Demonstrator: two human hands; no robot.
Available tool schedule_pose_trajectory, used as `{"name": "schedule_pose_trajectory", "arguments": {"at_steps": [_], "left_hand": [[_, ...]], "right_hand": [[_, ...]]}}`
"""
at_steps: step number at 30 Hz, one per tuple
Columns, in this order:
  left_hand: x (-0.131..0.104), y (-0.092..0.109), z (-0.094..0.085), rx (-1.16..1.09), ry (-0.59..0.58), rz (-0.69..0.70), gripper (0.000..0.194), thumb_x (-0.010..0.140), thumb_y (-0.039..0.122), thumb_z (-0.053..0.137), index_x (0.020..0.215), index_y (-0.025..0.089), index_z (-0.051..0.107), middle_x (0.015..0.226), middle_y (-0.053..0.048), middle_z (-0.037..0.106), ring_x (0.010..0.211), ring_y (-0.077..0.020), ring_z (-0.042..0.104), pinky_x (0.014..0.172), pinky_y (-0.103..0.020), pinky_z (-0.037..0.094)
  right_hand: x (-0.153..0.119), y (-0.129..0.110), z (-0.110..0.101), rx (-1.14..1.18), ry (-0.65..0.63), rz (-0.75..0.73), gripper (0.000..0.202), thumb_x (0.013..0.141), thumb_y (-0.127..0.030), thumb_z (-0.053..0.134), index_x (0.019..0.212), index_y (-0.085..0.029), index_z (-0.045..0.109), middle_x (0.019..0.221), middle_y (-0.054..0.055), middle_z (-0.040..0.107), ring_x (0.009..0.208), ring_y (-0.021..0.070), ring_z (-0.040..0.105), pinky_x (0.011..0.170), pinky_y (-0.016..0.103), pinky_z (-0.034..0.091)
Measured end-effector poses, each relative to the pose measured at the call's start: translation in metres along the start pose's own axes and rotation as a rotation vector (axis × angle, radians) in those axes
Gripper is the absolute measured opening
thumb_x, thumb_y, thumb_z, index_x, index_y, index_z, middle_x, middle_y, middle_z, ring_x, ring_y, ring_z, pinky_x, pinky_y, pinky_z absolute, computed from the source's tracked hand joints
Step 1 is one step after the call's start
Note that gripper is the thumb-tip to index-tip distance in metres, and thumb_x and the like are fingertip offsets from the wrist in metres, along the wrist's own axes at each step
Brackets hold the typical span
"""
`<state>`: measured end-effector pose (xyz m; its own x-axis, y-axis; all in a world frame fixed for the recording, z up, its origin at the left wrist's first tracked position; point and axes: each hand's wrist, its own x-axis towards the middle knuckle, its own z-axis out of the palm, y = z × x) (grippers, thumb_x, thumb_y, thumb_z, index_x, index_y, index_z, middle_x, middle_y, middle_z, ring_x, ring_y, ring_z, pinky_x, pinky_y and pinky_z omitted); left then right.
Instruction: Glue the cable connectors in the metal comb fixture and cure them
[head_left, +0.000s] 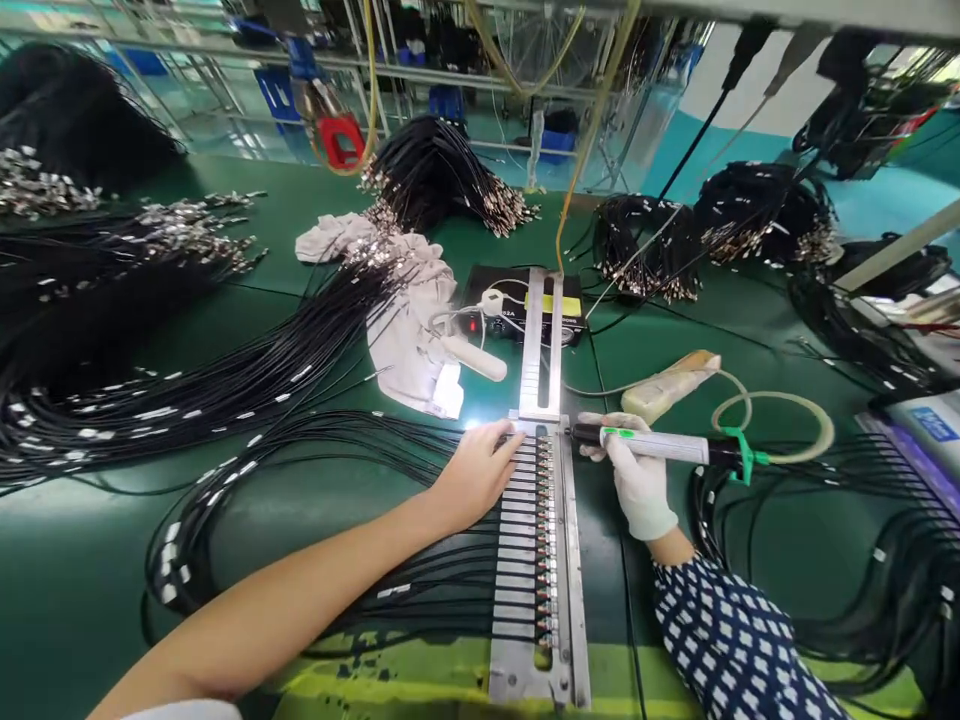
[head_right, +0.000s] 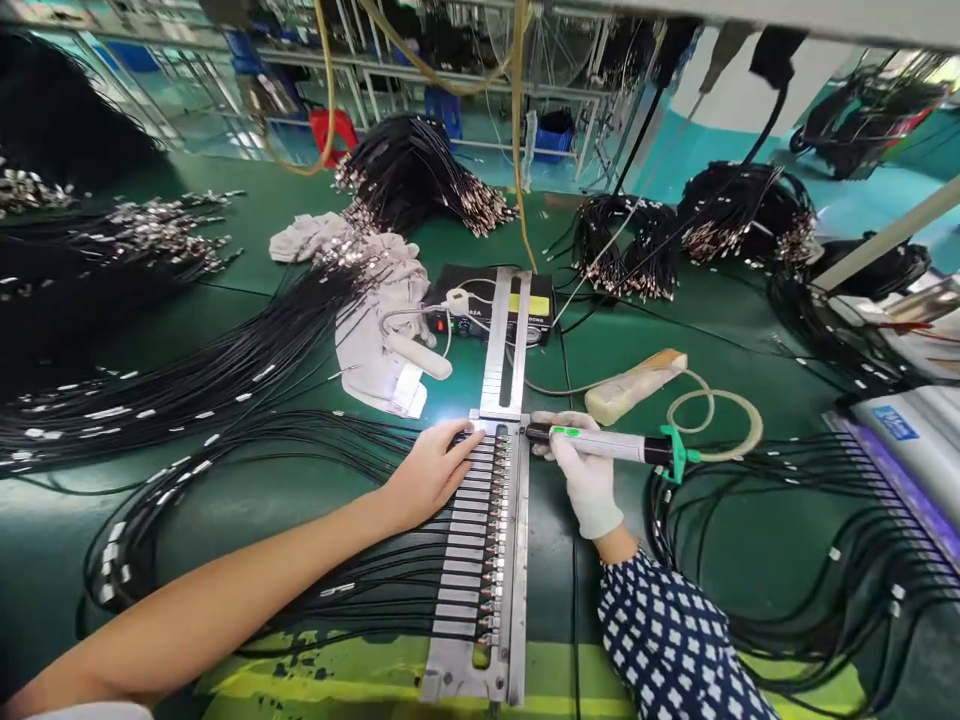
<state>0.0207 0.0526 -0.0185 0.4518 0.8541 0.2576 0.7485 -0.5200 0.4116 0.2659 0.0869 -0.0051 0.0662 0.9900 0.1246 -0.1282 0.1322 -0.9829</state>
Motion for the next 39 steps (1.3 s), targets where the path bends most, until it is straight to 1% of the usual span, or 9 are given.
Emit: {"name": "schedule_pose_trajectory", "arguments": {"at_steps": [2,4,6,9,14,17,20,26,39], "left_hand": [[-0.001,0.000,-0.002,-0.031,-0.005,-0.009,0.042,0.098,0.020,0.041,0.139,0.015,0.051,0.134,-0.017,0.053,0.126,-0.0294,0.049,0.105,-0.051,0.044],[-0.001,0.000,-0.005,-0.062,-0.009,-0.013,0.043,0.099,0.020,0.040,0.141,0.017,0.050,0.133,-0.016,0.053,0.125,-0.0285,0.050,0.105,-0.049,0.044],[-0.001,0.000,-0.007,-0.078,-0.016,-0.011,0.044,0.099,0.021,0.040,0.142,0.018,0.048,0.134,-0.015,0.052,0.126,-0.0284,0.049,0.106,-0.049,0.043],[-0.002,-0.002,-0.008,-0.074,-0.028,0.001,0.045,0.099,0.021,0.041,0.144,0.017,0.046,0.135,-0.016,0.051,0.126,-0.0289,0.048,0.106,-0.050,0.043],[-0.001,-0.003,-0.007,-0.068,-0.036,0.006,0.047,0.099,0.020,0.041,0.146,0.019,0.042,0.135,-0.016,0.051,0.127,-0.0293,0.048,0.105,-0.050,0.044],[0.000,-0.003,-0.008,-0.071,-0.040,0.006,0.049,0.099,0.020,0.041,0.148,0.021,0.039,0.136,-0.016,0.051,0.126,-0.0293,0.048,0.105,-0.051,0.043],[0.000,-0.002,-0.009,-0.075,-0.026,0.005,0.050,0.099,0.021,0.041,0.149,0.022,0.039,0.135,-0.015,0.051,0.125,-0.0297,0.049,0.104,-0.052,0.044],[-0.001,-0.003,-0.009,-0.084,-0.028,-0.002,0.054,0.099,0.021,0.041,0.152,0.025,0.034,0.136,-0.014,0.051,0.125,-0.0297,0.050,0.104,-0.052,0.043],[0.000,-0.002,-0.011,-0.068,-0.055,-0.002,0.051,0.099,0.020,0.042,0.150,0.022,0.036,0.135,-0.015,0.051,0.126,-0.0294,0.049,0.104,-0.050,0.043]], "right_hand": [[-0.003,0.002,-0.002,-0.008,0.036,-0.016,0.030,0.080,-0.041,0.076,0.096,-0.020,0.061,0.089,0.006,0.077,0.062,0.0170,0.072,0.057,0.030,0.061],[-0.006,0.002,-0.001,-0.041,0.029,-0.059,0.024,0.082,-0.038,0.074,0.094,-0.021,0.063,0.094,0.007,0.077,0.080,0.0219,0.075,0.071,0.038,0.064],[-0.009,0.002,-0.001,-0.098,-0.026,-0.111,0.016,0.084,-0.034,0.072,0.091,-0.022,0.065,0.099,0.008,0.077,0.095,0.0246,0.074,0.086,0.045,0.061],[-0.012,0.001,-0.002,-0.168,-0.111,-0.185,0.010,0.086,-0.028,0.069,0.094,-0.023,0.067,0.104,0.007,0.075,0.101,0.0252,0.072,0.093,0.048,0.058],[-0.016,-0.009,-0.004,-0.349,-0.195,-0.262,0.015,0.084,-0.019,0.067,0.099,-0.024,0.067,0.110,0.008,0.074,0.102,0.0249,0.071,0.092,0.045,0.058],[-0.016,-0.016,-0.001,-0.453,-0.208,-0.319,0.016,0.081,-0.015,0.069,0.095,-0.023,0.066,0.106,0.008,0.075,0.098,0.0239,0.072,0.088,0.041,0.060],[-0.014,-0.022,0.002,-0.508,-0.221,-0.377,0.016,0.080,-0.015,0.069,0.094,-0.023,0.066,0.102,0.008,0.076,0.094,0.0235,0.074,0.084,0.039,0.061],[-0.013,-0.024,0.004,-0.532,-0.231,-0.360,0.016,0.081,-0.014,0.068,0.094,-0.023,0.066,0.102,0.007,0.077,0.094,0.0234,0.075,0.084,0.038,0.062],[-0.011,-0.023,0.005,-0.555,-0.223,-0.354,0.014,0.081,-0.017,0.068,0.093,-0.023,0.066,0.103,0.008,0.077,0.094,0.0241,0.075,0.084,0.038,0.062]]}}
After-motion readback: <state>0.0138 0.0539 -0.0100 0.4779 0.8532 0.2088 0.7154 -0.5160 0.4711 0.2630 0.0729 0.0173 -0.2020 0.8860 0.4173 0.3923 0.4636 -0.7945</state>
